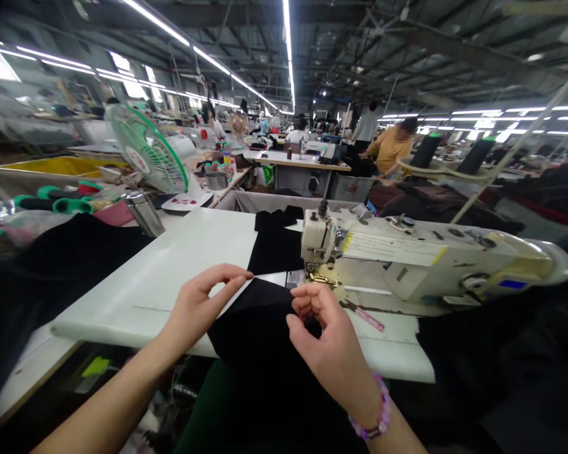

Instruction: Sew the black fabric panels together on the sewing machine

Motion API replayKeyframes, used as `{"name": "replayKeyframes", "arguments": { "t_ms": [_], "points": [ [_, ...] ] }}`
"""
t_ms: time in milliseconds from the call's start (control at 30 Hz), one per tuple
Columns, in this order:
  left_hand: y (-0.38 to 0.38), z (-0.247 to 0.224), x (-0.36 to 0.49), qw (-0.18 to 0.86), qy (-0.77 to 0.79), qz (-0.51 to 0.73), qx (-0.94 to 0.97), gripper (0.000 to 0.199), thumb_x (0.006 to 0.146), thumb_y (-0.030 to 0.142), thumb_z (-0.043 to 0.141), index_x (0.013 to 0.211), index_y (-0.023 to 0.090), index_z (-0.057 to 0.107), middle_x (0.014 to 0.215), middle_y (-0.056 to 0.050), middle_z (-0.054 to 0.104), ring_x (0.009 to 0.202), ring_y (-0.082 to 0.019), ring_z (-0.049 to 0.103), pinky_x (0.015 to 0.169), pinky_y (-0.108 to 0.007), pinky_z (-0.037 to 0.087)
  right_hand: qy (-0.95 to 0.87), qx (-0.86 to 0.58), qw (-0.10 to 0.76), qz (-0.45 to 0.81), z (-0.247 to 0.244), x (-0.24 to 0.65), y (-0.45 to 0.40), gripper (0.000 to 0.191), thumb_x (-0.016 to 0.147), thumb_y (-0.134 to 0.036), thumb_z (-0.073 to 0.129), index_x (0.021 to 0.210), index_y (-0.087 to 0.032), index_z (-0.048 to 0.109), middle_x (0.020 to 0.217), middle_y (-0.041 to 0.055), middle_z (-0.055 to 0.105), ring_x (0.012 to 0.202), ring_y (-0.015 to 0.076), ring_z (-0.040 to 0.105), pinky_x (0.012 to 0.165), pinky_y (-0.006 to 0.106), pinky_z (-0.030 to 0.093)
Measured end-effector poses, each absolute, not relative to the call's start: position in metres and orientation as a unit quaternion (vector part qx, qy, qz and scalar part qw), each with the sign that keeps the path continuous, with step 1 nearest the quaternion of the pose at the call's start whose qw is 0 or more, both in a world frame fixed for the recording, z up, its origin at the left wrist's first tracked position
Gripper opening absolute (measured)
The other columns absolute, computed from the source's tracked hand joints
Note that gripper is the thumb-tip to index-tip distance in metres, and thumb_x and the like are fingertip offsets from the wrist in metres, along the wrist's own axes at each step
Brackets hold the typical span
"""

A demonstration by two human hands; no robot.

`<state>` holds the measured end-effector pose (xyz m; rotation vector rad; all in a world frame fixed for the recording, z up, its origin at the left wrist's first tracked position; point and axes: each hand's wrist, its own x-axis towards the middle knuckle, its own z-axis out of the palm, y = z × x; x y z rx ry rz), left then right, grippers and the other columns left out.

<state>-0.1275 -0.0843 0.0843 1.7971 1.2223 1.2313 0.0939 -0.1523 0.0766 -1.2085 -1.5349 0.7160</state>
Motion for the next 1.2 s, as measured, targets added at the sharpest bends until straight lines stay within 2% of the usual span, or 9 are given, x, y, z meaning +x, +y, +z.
{"name": "replayKeyframes", "arguments": {
  "t_ms": [133, 200, 600, 867, 1000, 1200],
  "points": [
    [-0.125, 0.097, -0.114, 0.335, 0.372, 0.417, 0.758, 0.026, 0.083, 0.032, 0.068, 0.108, 0.03, 0.077, 0.116, -0.006, 0.073, 0.108, -0.028, 0.066, 0.099, -0.04, 0.05, -0.658, -0.479, 0.505, 0.288, 0.083, 0.093, -0.149, 0.028, 0.087, -0.025, 0.062, 0.114, -0.025, 0.055, 0.092, 0.0005, 0.065, 0.083, 0.015, 0.064, 0.077, 0.026, 0.053],
    [-0.129, 0.093, -0.107, 0.338, 0.37, 0.418, 0.758, 0.029, 0.084, 0.031, 0.068, 0.111, 0.03, 0.076, 0.118, -0.007, 0.072, 0.109, -0.028, 0.065, 0.1, -0.041, 0.05, -0.665, -0.472, 0.504, 0.285, 0.085, 0.093, -0.149, 0.028, 0.088, -0.025, 0.061, 0.116, -0.025, 0.054, 0.093, 0.0007, 0.065, 0.083, 0.0152, 0.063, 0.079, 0.027, 0.053],
    [-0.118, 0.083, -0.099, 0.322, 0.357, 0.476, 0.736, 0.019, 0.08, 0.022, 0.071, 0.099, 0.025, 0.075, 0.099, -0.005, 0.074, 0.095, -0.023, 0.068, 0.089, -0.035, 0.053, -0.684, -0.454, 0.498, 0.28, 0.088, 0.094, -0.144, 0.034, 0.09, -0.021, 0.061, 0.122, -0.025, 0.053, 0.099, 0.0015, 0.065, 0.088, 0.0153, 0.062, 0.085, 0.03, 0.051],
    [-0.116, 0.082, -0.099, 0.269, 0.331, 0.486, 0.763, 0.021, 0.084, 0.015, 0.069, 0.102, 0.023, 0.073, 0.096, -0.003, 0.071, 0.091, -0.017, 0.067, 0.083, -0.029, 0.053, -0.683, -0.443, 0.501, 0.293, 0.09, 0.092, -0.141, 0.034, 0.089, -0.019, 0.063, 0.121, -0.028, 0.055, 0.099, -0.0006, 0.065, 0.089, 0.0142, 0.062, 0.084, 0.028, 0.051],
    [-0.116, 0.082, -0.098, 0.249, 0.324, 0.491, 0.769, 0.021, 0.085, 0.013, 0.067, 0.103, 0.023, 0.074, 0.094, -0.002, 0.071, 0.089, -0.015, 0.067, 0.082, -0.026, 0.053, -0.703, -0.443, 0.483, 0.276, 0.094, 0.094, -0.139, 0.028, 0.09, -0.02, 0.065, 0.116, -0.028, 0.061, 0.098, -0.0007, 0.065, 0.087, 0.0141, 0.062, 0.083, 0.028, 0.05],
    [-0.117, 0.081, -0.097, 0.276, 0.327, 0.492, 0.758, 0.017, 0.087, 0.015, 0.065, 0.098, 0.024, 0.074, 0.094, -0.001, 0.072, 0.089, -0.015, 0.067, 0.083, -0.025, 0.053, -0.738, -0.417, 0.465, 0.254, 0.096, 0.095, -0.136, 0.013, 0.092, -0.022, 0.065, 0.102, -0.027, 0.069, 0.1, 0.0002, 0.065, 0.088, 0.0149, 0.061, 0.082, 0.027, 0.048]
  ]
}}
